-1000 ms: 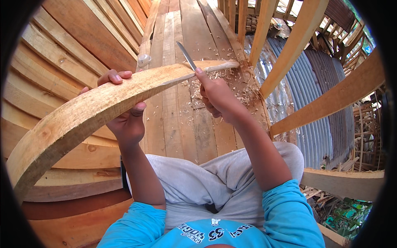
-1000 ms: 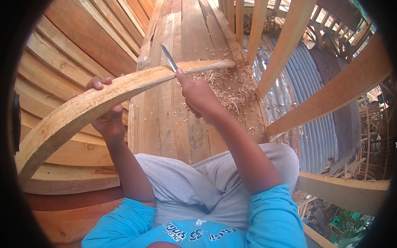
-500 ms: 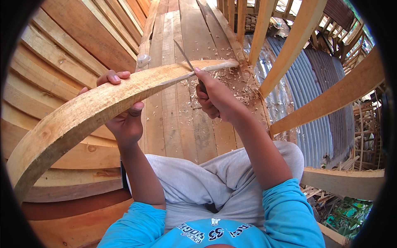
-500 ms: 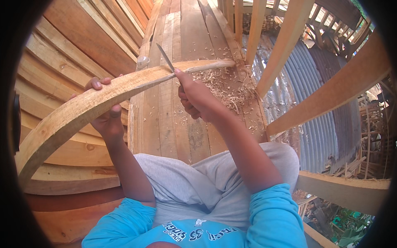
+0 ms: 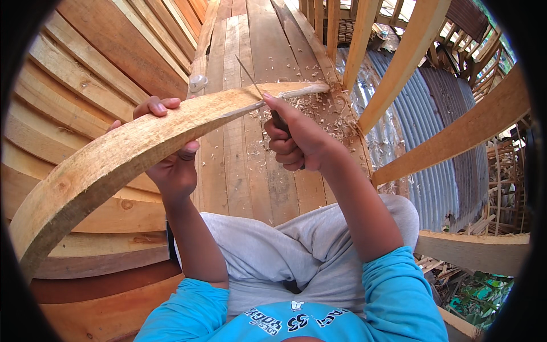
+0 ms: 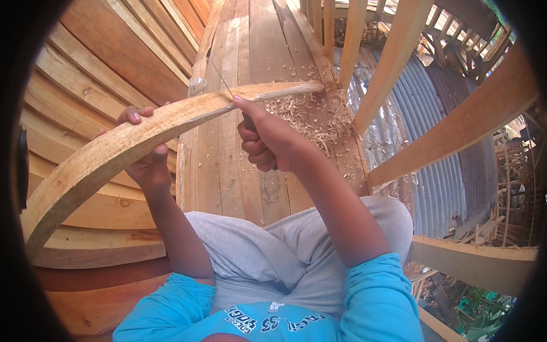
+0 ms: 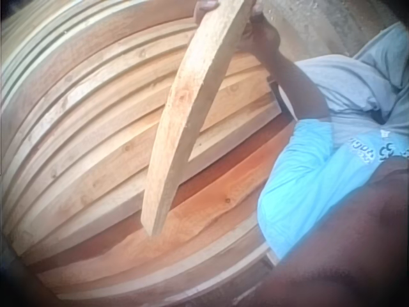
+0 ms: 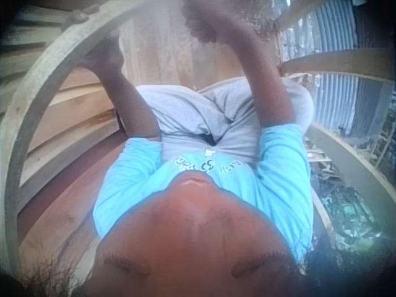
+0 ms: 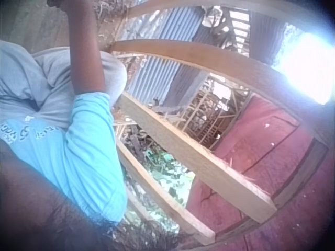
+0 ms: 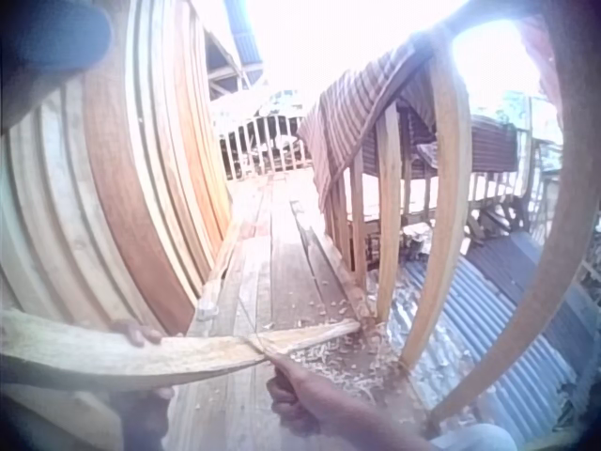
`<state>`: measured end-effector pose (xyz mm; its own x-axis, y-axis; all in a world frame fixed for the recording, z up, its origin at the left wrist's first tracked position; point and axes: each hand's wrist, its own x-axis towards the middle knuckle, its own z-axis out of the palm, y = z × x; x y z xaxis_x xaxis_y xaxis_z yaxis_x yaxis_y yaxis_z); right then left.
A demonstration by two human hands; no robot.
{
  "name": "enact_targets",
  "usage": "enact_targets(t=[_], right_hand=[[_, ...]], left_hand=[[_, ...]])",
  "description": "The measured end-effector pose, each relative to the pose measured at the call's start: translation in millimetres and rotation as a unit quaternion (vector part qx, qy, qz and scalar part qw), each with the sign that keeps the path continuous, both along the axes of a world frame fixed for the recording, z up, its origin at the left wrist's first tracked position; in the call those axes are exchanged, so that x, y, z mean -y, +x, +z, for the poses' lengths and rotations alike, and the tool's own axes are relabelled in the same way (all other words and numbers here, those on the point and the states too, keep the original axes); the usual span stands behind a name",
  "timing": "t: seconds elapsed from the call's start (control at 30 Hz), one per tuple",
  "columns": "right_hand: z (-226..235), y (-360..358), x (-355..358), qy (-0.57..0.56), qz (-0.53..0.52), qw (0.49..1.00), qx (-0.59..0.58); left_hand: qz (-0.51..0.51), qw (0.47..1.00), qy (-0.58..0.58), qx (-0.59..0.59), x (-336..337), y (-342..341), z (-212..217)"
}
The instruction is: The person sits cross-legged on a wooden floor and uses a knife to carve and shape a curved wooden piece. They repeatedly scrape the surface to remove shavings and refine the curve, occasionally pausing to clear debris from the work area.
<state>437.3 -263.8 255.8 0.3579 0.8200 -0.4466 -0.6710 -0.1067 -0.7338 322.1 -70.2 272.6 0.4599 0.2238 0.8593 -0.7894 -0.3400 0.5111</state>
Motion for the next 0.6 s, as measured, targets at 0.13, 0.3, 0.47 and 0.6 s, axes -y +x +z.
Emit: enact_targets(t=[0.13, 0.3, 0.47, 0.6], right_hand=[[1.6, -2.2, -0.1, 0.045, 0.036, 0.998, -0.022], [2.6, 6.2, 7.0, -0.026, 0.001, 0.996, 0.088], [-0.2, 4.6, 5.6, 0.027, 0.04, 0.999, 0.012], [-1.4, 5.1, 6.9, 0.041, 0.052, 0.998, -0.016]], left_hand=[[0.004, 1.0, 0.014, -0.004, -8.4, -0.4, -2.1], [-0.012, 0.999, 0.008, 0.034, 1.6, 4.7, -1.7], [0.009, 0.999, 0.016, 0.035, 2.0, 5.3, -1.2], [-0.004, 0.999, 0.021, 0.042, 0.3, 6.4, -2.0]])
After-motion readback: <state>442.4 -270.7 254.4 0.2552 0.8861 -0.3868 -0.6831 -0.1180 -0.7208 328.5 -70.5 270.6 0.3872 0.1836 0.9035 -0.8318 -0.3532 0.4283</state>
